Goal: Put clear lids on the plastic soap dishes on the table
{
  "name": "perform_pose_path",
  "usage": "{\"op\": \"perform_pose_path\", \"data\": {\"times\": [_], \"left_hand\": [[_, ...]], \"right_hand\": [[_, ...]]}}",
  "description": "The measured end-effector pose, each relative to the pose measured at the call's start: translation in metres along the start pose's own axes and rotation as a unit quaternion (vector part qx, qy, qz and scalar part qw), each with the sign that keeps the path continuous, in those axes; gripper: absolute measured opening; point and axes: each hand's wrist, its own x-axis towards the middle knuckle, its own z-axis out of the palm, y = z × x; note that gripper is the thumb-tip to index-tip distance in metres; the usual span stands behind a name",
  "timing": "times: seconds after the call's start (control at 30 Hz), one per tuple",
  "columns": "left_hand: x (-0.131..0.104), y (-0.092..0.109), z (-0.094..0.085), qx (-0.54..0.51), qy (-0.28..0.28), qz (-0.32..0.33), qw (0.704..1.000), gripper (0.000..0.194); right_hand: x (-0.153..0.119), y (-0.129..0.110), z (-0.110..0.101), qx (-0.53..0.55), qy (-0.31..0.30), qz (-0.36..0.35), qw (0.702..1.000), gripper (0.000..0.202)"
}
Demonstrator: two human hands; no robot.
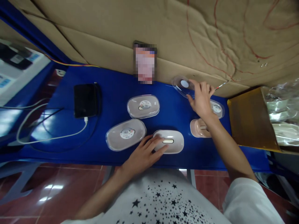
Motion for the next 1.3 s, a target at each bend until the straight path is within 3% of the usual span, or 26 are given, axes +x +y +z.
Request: {"op": "perform_pose_path", "data": {"times": [0.1,0.23,0.4,0.5,0.63,0.73,0.83,0.97,1.13,1.3], "left_hand": [[-0.002,-0.003,0.003,-0.003,0.004,0.007,1.000,0.036],[-0.004,-0.003,0.004,-0.007,-0.003,0.011,1.000,0.037],[-0.002,0.000,0.002,-0.001,0.012,0.025,1.000,0.034],[-0.004,0.000,0.002,0.009,0.021,0.034,0.999,0.043],[-0.006,0.000,0.003,-0.009,0.062,0.019,0.998,0.049],[-0.007,0.000,0.001,-0.020,0.072,0.016,0.997,0.049],[-0.006,0.000,0.000,-0.023,0.081,0.029,0.996,0.048],[-0.004,-0.002,0.003,-0.036,0.094,0.035,0.994,0.047],[-0.003,-0.002,0.008,-0.019,0.115,0.017,0.993,0.047],[-0.011,-0.003,0.010,-0.016,0.126,-0.011,0.992,0.057]], "right_hand": [[-0.012,-0.010,-0.012,0.028,-0.011,-0.013,0.999,0.045],[-0.037,-0.015,-0.023,0.074,-0.071,-0.067,0.992,0.038],[-0.032,0.013,-0.010,0.100,-0.182,-0.100,0.973,0.076],[-0.016,0.032,-0.001,0.120,-0.214,-0.086,0.966,0.077],[0.000,0.042,0.001,0.093,-0.204,-0.072,0.972,0.077],[0.009,0.043,-0.003,0.094,-0.233,-0.067,0.966,0.090],[0.011,0.039,-0.009,0.108,-0.243,-0.072,0.961,0.088],[-0.004,0.021,-0.010,0.091,-0.221,-0.086,0.967,0.091],[-0.026,-0.001,-0.010,0.113,-0.254,-0.080,0.957,0.097],[-0.060,-0.025,-0.038,0.180,-0.154,-0.117,0.964,0.091]]}}
